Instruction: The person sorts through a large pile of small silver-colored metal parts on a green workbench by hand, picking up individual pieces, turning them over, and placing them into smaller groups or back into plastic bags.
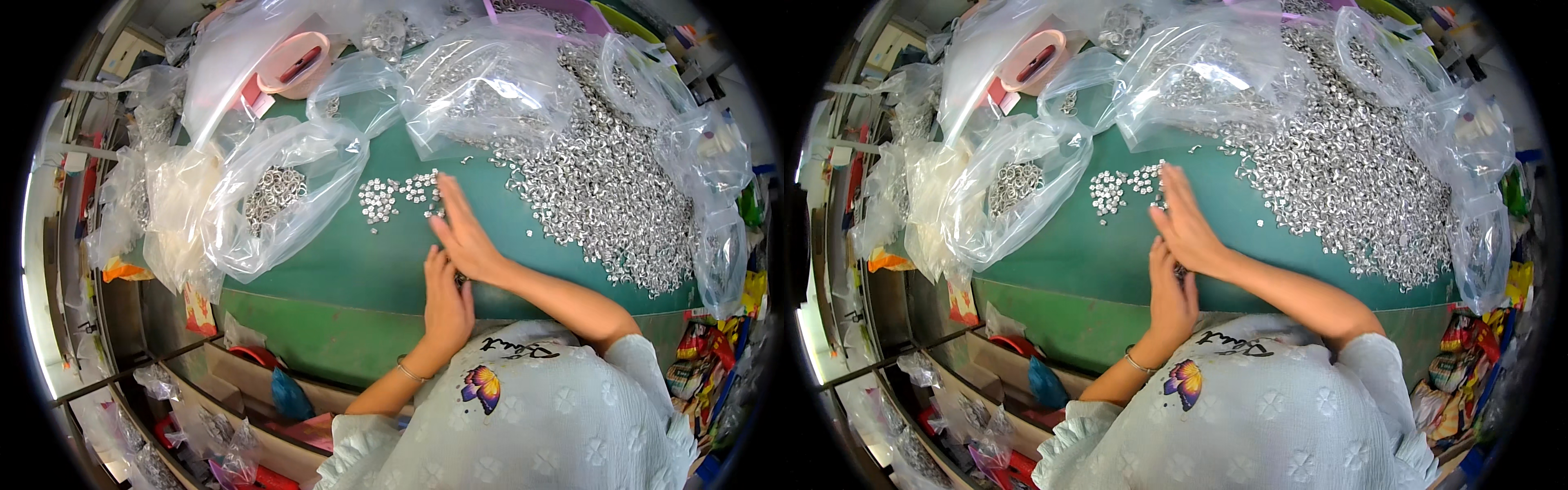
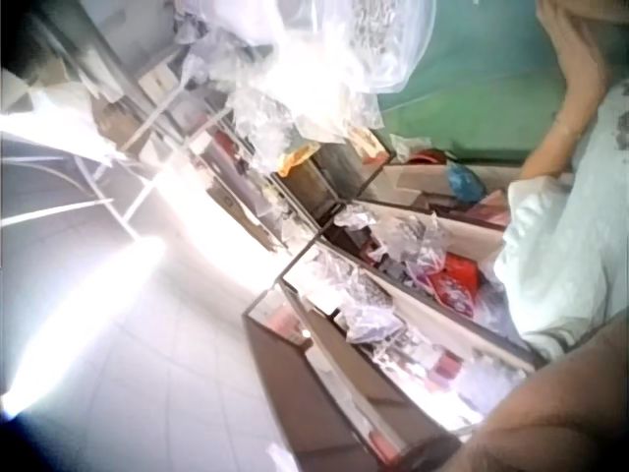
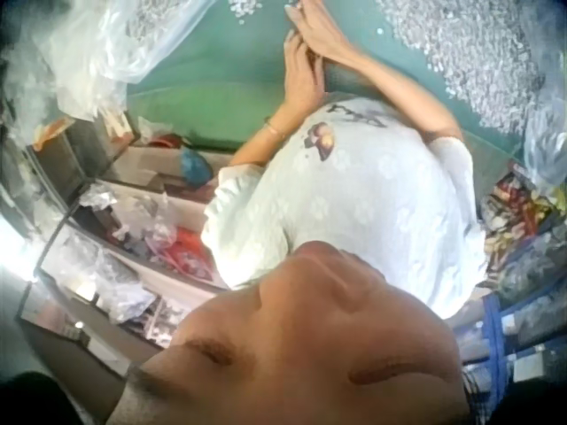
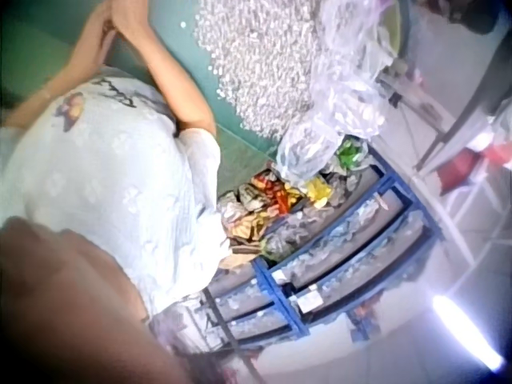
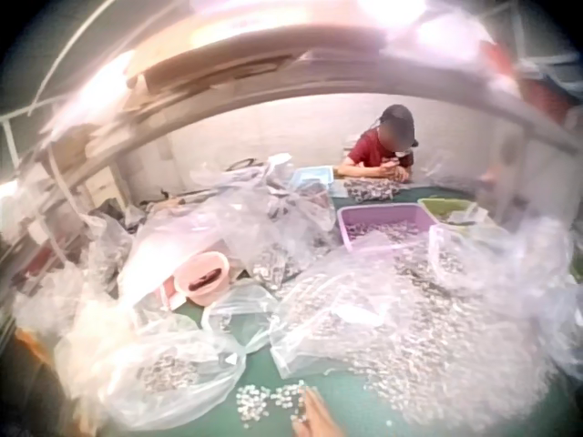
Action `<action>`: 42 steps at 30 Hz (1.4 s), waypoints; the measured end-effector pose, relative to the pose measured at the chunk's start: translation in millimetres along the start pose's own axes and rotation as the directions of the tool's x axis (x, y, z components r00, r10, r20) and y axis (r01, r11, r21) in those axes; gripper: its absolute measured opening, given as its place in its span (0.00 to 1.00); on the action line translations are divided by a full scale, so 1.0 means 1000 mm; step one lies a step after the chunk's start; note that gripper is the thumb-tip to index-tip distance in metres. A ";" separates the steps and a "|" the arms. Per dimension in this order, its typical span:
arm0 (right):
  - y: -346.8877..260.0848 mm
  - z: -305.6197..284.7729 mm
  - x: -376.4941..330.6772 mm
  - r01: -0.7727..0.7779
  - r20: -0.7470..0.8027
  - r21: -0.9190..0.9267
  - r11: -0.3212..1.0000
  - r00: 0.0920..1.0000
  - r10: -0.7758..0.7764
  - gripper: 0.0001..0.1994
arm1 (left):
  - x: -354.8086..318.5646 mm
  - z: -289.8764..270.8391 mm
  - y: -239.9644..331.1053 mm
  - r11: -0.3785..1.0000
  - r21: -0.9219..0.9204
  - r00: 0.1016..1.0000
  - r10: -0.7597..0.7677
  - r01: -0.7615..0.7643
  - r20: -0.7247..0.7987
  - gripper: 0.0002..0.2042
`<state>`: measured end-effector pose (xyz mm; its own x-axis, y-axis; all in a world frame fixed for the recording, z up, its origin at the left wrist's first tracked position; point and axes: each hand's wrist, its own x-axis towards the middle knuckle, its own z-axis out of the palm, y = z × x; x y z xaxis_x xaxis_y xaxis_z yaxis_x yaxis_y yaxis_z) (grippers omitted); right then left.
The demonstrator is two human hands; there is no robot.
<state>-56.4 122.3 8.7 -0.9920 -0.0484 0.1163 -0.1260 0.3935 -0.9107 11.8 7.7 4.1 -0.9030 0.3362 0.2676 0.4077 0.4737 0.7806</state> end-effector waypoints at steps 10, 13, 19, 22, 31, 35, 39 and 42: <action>-0.012 -0.077 -0.074 -0.071 -0.100 -0.732 0.678 0.995 -0.003 0.23 | 0.065 -0.062 -0.038 0.907 0.421 1.000 -0.025 0.020 0.006 0.25; 0.000 -0.088 -0.081 -0.057 -0.028 -0.758 0.650 0.998 0.055 0.20 | 0.089 -0.061 -0.065 0.939 0.344 1.000 -0.004 0.007 -0.009 0.25; 0.003 -0.048 -0.026 0.091 0.059 -0.671 0.736 0.996 -0.070 0.13 | 0.116 -0.056 -0.086 0.946 0.299 0.984 0.078 -0.125 0.163 0.21; 0.003 -0.036 0.009 0.183 0.142 -0.530 0.828 0.982 -0.126 0.14 | 0.119 -0.062 -0.078 0.949 0.270 0.971 0.105 -0.162 0.214 0.27; 0.017 0.007 0.038 0.112 -0.057 -0.356 0.928 0.988 -0.142 0.24 | 0.125 -0.065 -0.083 0.913 0.308 0.940 0.174 -0.266 0.295 0.48; 0.001 0.025 0.043 0.021 0.052 0.092 0.996 0.998 -0.026 0.25 | 0.120 -0.070 -0.090 0.992 -0.007 0.967 0.126 -0.128 0.222 0.35; 0.002 0.021 0.049 -0.024 -0.151 0.132 0.991 0.988 0.044 0.23 | 0.110 -0.072 -0.094 0.997 -0.081 0.998 0.000 -0.006 -0.065 0.24; 0.000 0.036 0.068 0.023 -0.137 0.093 0.995 0.991 -0.010 0.22 | 0.120 -0.063 -0.097 0.999 0.039 1.000 0.011 -0.012 0.017 0.22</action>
<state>-123.9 86.1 2.3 -0.9811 0.0739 0.1788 -0.1484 0.3048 -0.9408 -144.5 -49.6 -3.7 -0.8958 0.3557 0.2666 0.4236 0.5011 0.7547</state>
